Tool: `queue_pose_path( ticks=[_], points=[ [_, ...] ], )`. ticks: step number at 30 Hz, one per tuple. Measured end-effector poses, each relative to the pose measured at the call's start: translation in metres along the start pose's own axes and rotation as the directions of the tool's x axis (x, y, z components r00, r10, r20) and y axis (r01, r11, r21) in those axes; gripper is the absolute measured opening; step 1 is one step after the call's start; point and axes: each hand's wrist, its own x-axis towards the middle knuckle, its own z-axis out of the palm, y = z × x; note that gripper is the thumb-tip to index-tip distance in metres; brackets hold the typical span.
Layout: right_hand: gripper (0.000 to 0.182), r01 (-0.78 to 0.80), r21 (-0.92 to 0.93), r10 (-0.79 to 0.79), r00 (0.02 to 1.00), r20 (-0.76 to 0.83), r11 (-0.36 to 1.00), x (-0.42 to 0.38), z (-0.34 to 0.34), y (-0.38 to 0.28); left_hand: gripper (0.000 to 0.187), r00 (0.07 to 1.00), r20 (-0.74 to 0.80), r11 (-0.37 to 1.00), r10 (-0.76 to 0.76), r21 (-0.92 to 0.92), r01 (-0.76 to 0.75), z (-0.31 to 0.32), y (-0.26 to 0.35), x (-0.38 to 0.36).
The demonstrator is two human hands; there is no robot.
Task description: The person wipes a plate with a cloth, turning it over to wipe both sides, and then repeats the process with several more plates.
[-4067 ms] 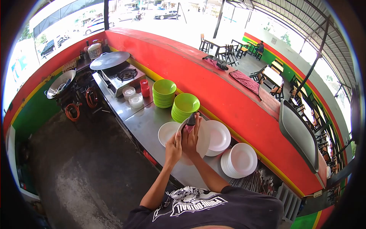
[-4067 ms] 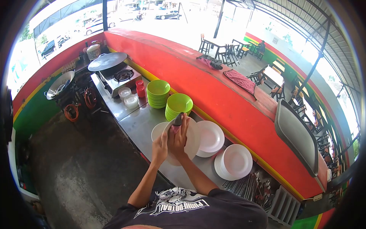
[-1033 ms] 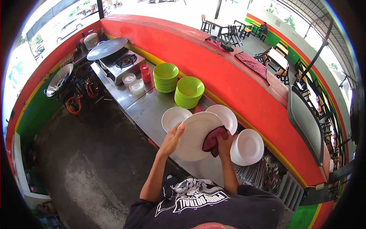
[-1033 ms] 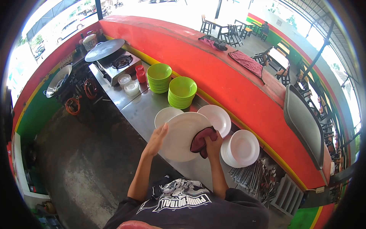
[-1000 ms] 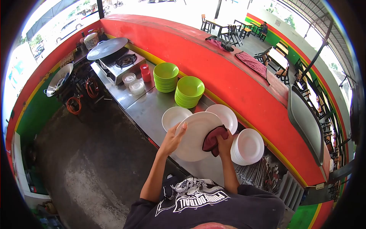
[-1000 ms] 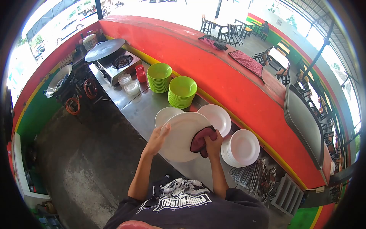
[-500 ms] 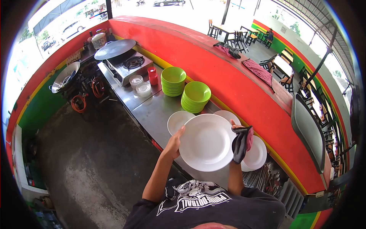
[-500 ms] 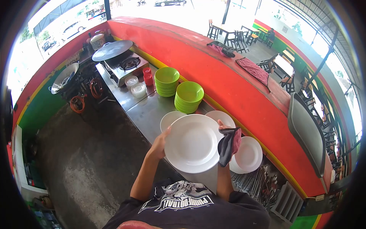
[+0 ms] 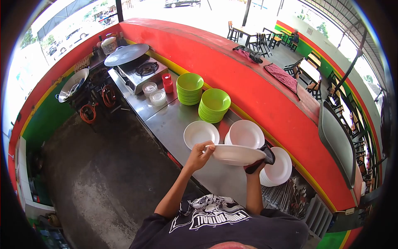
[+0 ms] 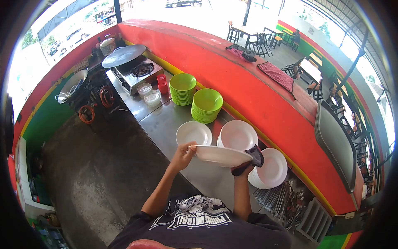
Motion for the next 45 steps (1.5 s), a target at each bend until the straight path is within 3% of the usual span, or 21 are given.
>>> queue_pose_path(
  ticks=[2,4,10,12,15,16,19,20,23,26,32,35,38,45],
  points=[
    [0.043,0.039,0.029,-0.040,0.999,0.037,0.999,0.003,-0.003,-0.002,0.050,0.996,-0.004,0.996,-0.090,-0.004,0.090,0.012,0.012,-0.004],
    [0.034,0.051,0.032,-0.052,0.998,0.042,0.998,-0.005,0.016,-0.012,0.053,0.999,-0.015,0.997,-0.045,0.055,0.046,0.017,0.007,-0.005],
    [0.034,0.240,-0.122,-0.260,0.947,-0.188,0.963,-0.026,0.113,-0.038,0.053,0.999,-0.025,0.994,0.026,0.109,-0.023,0.031,0.033,-0.001],
    [0.040,0.257,-0.154,-0.288,0.925,-0.247,0.954,-0.022,0.113,-0.037,0.053,1.000,-0.002,0.992,0.028,0.121,-0.027,0.034,0.043,0.000],
    [0.046,0.308,-0.429,-0.353,0.935,-0.030,0.849,-0.021,0.105,-0.039,0.054,1.000,0.031,0.989,0.000,0.150,-0.005,0.039,0.046,0.001],
    [0.050,0.277,-0.512,-0.346,0.937,-0.041,0.813,-0.026,0.110,-0.040,0.053,0.998,0.050,0.981,-0.030,0.194,0.020,0.040,0.046,0.000],
    [0.057,0.409,-0.619,-0.435,0.893,0.119,0.670,-0.029,0.110,-0.038,0.051,0.992,0.102,0.965,-0.074,0.259,0.046,0.045,0.047,-0.001],
    [0.062,0.462,-0.768,-0.449,0.856,0.256,0.443,-0.025,0.098,-0.041,0.050,0.990,0.118,0.962,-0.080,0.268,0.046,0.046,0.048,-0.002],
    [0.064,0.506,-0.796,-0.448,0.827,0.339,0.332,-0.030,0.103,-0.044,0.049,0.988,0.135,0.953,-0.076,0.300,0.033,0.047,0.047,-0.001],
    [0.061,0.487,-0.731,-0.414,0.859,0.301,0.478,-0.034,0.111,-0.047,0.051,0.993,0.109,0.964,-0.046,0.264,0.016,0.048,0.046,-0.003],
    [0.046,0.501,-0.758,-0.473,0.832,0.288,0.418,-0.040,0.117,-0.050,0.054,0.993,0.092,0.970,-0.070,0.239,0.046,0.051,0.068,-0.009],
    [0.042,0.517,-0.739,-0.436,0.837,0.331,0.431,-0.039,0.111,-0.055,0.056,0.987,0.139,0.943,-0.077,0.331,0.027,0.050,0.064,-0.006],
    [0.040,0.462,-0.758,-0.389,0.873,0.295,0.461,-0.041,0.102,-0.055,0.057,0.996,0.082,0.968,-0.029,0.249,0.007,0.059,0.065,-0.017],
    [0.035,0.444,-0.779,-0.413,0.872,0.262,0.443,-0.045,0.105,-0.047,0.055,0.988,0.074,0.951,-0.132,0.292,0.105,0.058,0.039,-0.020]
  ],
)
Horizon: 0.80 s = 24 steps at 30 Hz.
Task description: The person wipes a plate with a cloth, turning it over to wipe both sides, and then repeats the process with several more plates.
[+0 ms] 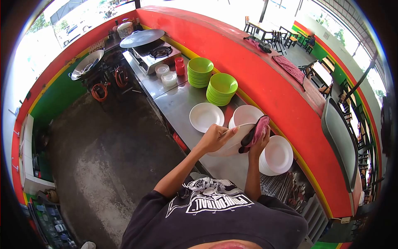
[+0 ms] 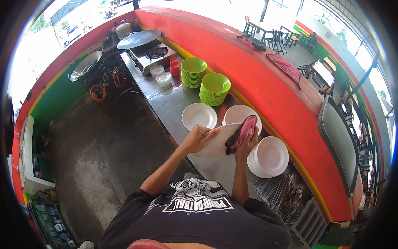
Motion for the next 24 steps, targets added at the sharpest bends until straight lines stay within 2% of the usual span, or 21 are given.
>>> queue_pose_path(
  ticks=[2,5,8,14,17,20,23,24],
  points=[
    [0.035,0.006,-0.027,-0.006,1.000,-0.007,1.000,-0.001,0.000,-0.001,0.055,1.000,-0.024,1.000,0.003,-0.026,-0.003,0.003,-0.003,0.000],
    [0.056,-0.115,-0.033,0.118,0.985,0.122,0.993,0.001,-0.010,0.013,0.054,0.999,0.011,0.999,-0.038,-0.012,0.038,0.003,-0.002,-0.001],
    [0.058,-0.146,-0.057,0.153,0.980,0.128,0.988,0.000,-0.010,0.017,0.053,0.998,-0.008,0.998,-0.063,-0.033,0.062,0.006,0.000,-0.003],
    [0.058,-0.157,-0.056,0.163,0.977,0.137,0.986,0.001,-0.009,0.032,0.053,0.997,-0.070,0.997,-0.018,-0.078,0.012,0.008,0.001,-0.005],
    [0.056,-0.149,-0.084,0.157,0.982,0.103,0.985,-0.002,-0.007,0.038,0.053,0.997,-0.033,0.997,-0.068,-0.048,0.067,0.007,-0.009,-0.002],
    [0.053,-0.163,-0.118,0.177,0.978,0.113,0.980,-0.004,-0.006,0.032,0.052,0.997,-0.047,0.993,-0.060,-0.109,0.055,0.006,-0.011,-0.001],
    [0.043,-0.169,-0.028,0.171,0.981,0.086,0.985,-0.006,0.002,0.022,0.053,0.996,-0.037,0.993,-0.078,-0.088,0.074,0.003,-0.011,0.001],
    [0.042,-0.111,-0.030,0.114,0.989,0.097,0.993,-0.008,0.007,0.021,0.054,0.995,-0.056,0.992,-0.085,-0.102,0.079,0.004,-0.013,0.002]
  ],
)
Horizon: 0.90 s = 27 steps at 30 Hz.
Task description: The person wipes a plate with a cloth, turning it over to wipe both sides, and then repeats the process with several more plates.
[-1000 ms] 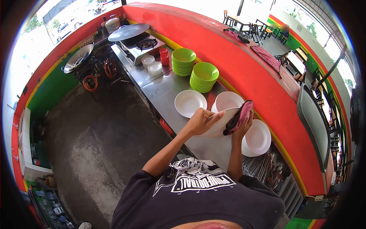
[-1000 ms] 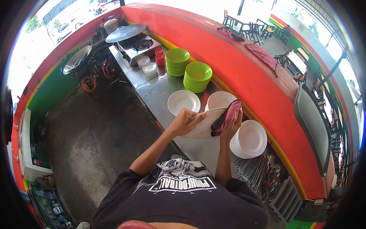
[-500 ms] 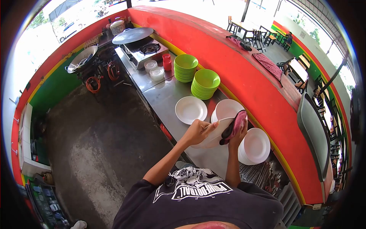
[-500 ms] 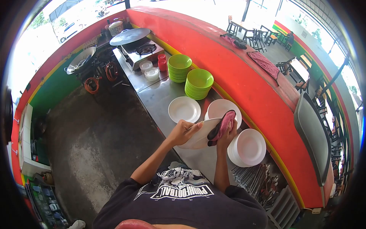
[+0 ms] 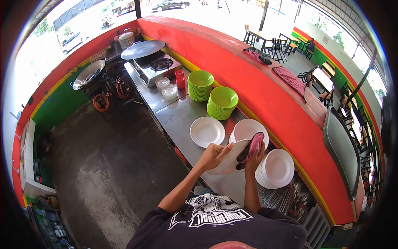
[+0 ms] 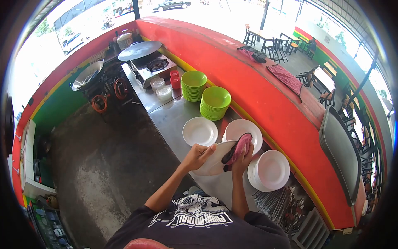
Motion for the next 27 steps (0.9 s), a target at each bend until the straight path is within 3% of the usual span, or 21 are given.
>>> queue_pose_path(
  ticks=[2,5,8,9,13,16,19,22,24,25,27],
  points=[
    [0.042,0.118,-0.021,-0.118,0.993,0.017,0.993,-0.005,0.013,-0.004,0.055,0.999,-0.037,0.999,-0.010,-0.033,0.009,0.007,-0.006,0.007],
    [0.043,0.310,-0.150,-0.293,0.948,0.126,0.939,-0.023,0.037,-0.053,0.061,0.974,-0.195,0.993,0.113,-0.018,-0.119,0.020,-0.006,0.013],
    [0.044,0.478,-0.210,-0.437,0.874,0.213,0.853,-0.029,0.045,-0.059,0.060,0.965,-0.260,0.953,-0.025,-0.299,-0.056,0.014,0.003,0.012],
    [0.045,0.519,-0.215,-0.472,0.850,0.235,0.827,-0.030,0.045,-0.058,0.059,0.953,-0.304,0.968,0.001,-0.238,-0.077,0.013,0.001,0.012],
    [0.044,0.454,-0.217,-0.400,0.882,0.250,0.864,-0.008,0.046,-0.052,0.060,0.950,-0.308,0.990,0.059,-0.107,-0.097,0.008,-0.004,0.007],
    [0.043,0.162,0.114,-0.174,0.978,0.112,0.980,0.019,0.043,-0.027,0.063,0.960,-0.257,0.993,0.114,0.000,-0.117,-0.002,-0.002,0.002],
    [0.046,-0.053,0.140,0.028,0.984,0.173,0.989,0.024,0.038,0.002,0.062,0.953,-0.293,0.992,0.071,-0.076,-0.097,-0.004,0.000,-0.001],
    [0.055,0.026,0.193,-0.053,0.989,0.136,0.981,0.005,0.054,0.002,0.063,0.895,-0.445,0.973,0.001,-0.207,-0.104,0.001,-0.008,0.012],
    [0.055,0.343,-0.100,-0.316,0.924,0.216,0.934,-0.022,0.063,-0.019,0.063,0.836,-0.544,0.950,-0.073,-0.294,-0.108,0.002,-0.011,0.021],
    [0.054,0.453,-0.110,-0.403,0.861,0.310,0.885,-0.031,0.064,-0.046,0.062,0.824,-0.560,0.937,-0.091,-0.329,-0.120,0.001,-0.013,0.025],
    [0.054,0.464,-0.123,-0.413,0.860,0.300,0.877,-0.050,0.068,-0.046,0.061,0.793,-0.598,0.898,-0.113,-0.403,-0.176,-0.001,0.001,0.029]
  ],
)
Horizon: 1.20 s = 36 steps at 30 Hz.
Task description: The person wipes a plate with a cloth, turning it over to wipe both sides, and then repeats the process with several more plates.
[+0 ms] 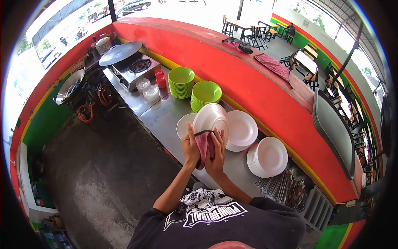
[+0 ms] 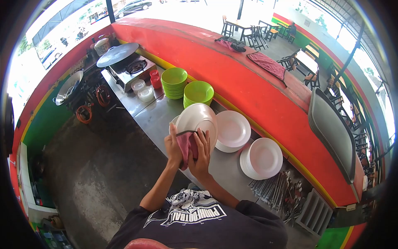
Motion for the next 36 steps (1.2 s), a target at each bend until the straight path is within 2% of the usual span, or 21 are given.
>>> queue_pose_path(
  ticks=[2,5,6,9,10,12,14,16,17,19,20,21,23,26,29,32,34,36],
  points=[
    [0.052,0.022,-0.028,-0.023,1.000,-0.021,0.999,-0.017,0.002,0.009,0.060,1.000,0.017,1.000,-0.006,0.009,0.006,-0.007,-0.004,0.003],
    [0.053,-0.066,0.085,0.080,0.984,-0.162,0.994,-0.030,0.006,0.027,0.061,0.999,0.029,0.996,0.013,0.083,-0.015,-0.013,0.002,-0.003],
    [0.054,-0.114,0.096,0.134,0.963,-0.235,0.989,-0.036,0.012,0.040,0.061,1.000,0.012,0.997,0.005,0.072,-0.006,-0.013,0.001,-0.004],
    [0.055,-0.277,0.378,0.395,0.874,-0.283,0.883,-0.029,0.005,0.062,0.062,1.000,0.001,0.998,-0.001,0.059,0.001,-0.015,0.001,-0.008],
    [0.057,-0.344,0.510,0.523,0.812,-0.260,0.788,-0.026,0.001,0.070,0.062,1.000,0.024,0.998,0.009,0.067,-0.010,-0.015,0.008,-0.011],
    [0.054,-0.374,0.706,0.585,0.808,-0.070,0.601,-0.016,-0.012,0.105,0.063,0.997,0.076,0.994,0.029,0.100,-0.037,-0.016,0.014,-0.017],
    [0.049,-0.407,0.740,0.604,0.797,0.002,0.535,-0.002,-0.014,0.114,0.064,0.989,0.137,0.987,0.051,0.144,-0.071,-0.016,0.015,-0.021],
    [0.044,-0.436,0.652,0.607,0.793,-0.048,0.621,0.017,-0.013,0.097,0.066,0.986,0.164,0.969,0.017,0.240,-0.057,-0.017,0.010,-0.018],
    [0.038,-0.510,0.590,0.613,0.789,0.031,0.627,0.019,-0.016,0.092,0.068,0.984,0.176,0.957,0.002,0.285,-0.053,-0.018,0.008,-0.018],
    [0.038,-0.444,0.432,0.477,0.878,0.036,0.785,0.023,-0.012,0.073,0.068,0.981,0.190,0.927,-0.028,0.373,-0.046,-0.016,0.006,-0.024],
    [0.042,-0.378,0.366,0.394,0.919,0.034,0.850,0.025,-0.010,0.057,0.069,0.980,0.197,0.909,-0.042,0.415,-0.044,-0.014,0.005,-0.025],
    [0.045,-0.324,0.227,0.323,0.945,0.042,0.918,0.023,-0.005,0.051,0.069,0.983,0.175,0.925,-0.052,0.379,-0.018,-0.013,0.003,-0.026],
    [0.050,-0.034,-0.061,0.039,0.996,0.082,0.998,0.024,-0.010,0.018,0.069,0.988,0.134,0.950,-0.078,0.310,0.033,-0.014,-0.005,-0.026],
    [0.052,0.071,-0.094,-0.063,0.994,0.089,0.993,0.010,-0.006,0.000,0.068,0.991,0.124,0.975,-0.050,0.221,0.021,-0.021,-0.009,-0.018],
    [0.048,0.118,-0.045,-0.118,0.993,-0.001,0.992,-0.005,0.000,0.005,0.067,0.995,0.102,0.987,-0.009,0.159,-0.007,-0.024,-0.008,-0.014],
    [0.053,0.063,-0.059,-0.070,0.990,-0.124,0.996,-0.024,0.006,0.015,0.066,0.997,0.042,0.990,0.065,0.119,-0.069,-0.018,0.004,-0.014],
    [0.059,-0.069,0.070,0.085,0.961,-0.265,0.995,-0.045,0.017,0.050,0.066,0.998,0.032,0.989,0.046,0.138,-0.050,-0.023,0.008,-0.016],
    [0.061,-0.171,0.243,0.244,0.920,-0.308,0.955,-0.055,0.015,0.068,0.066,0.999,0.046,0.996,0.017,0.088,-0.021,-0.024,0.015,-0.020]
  ],
)
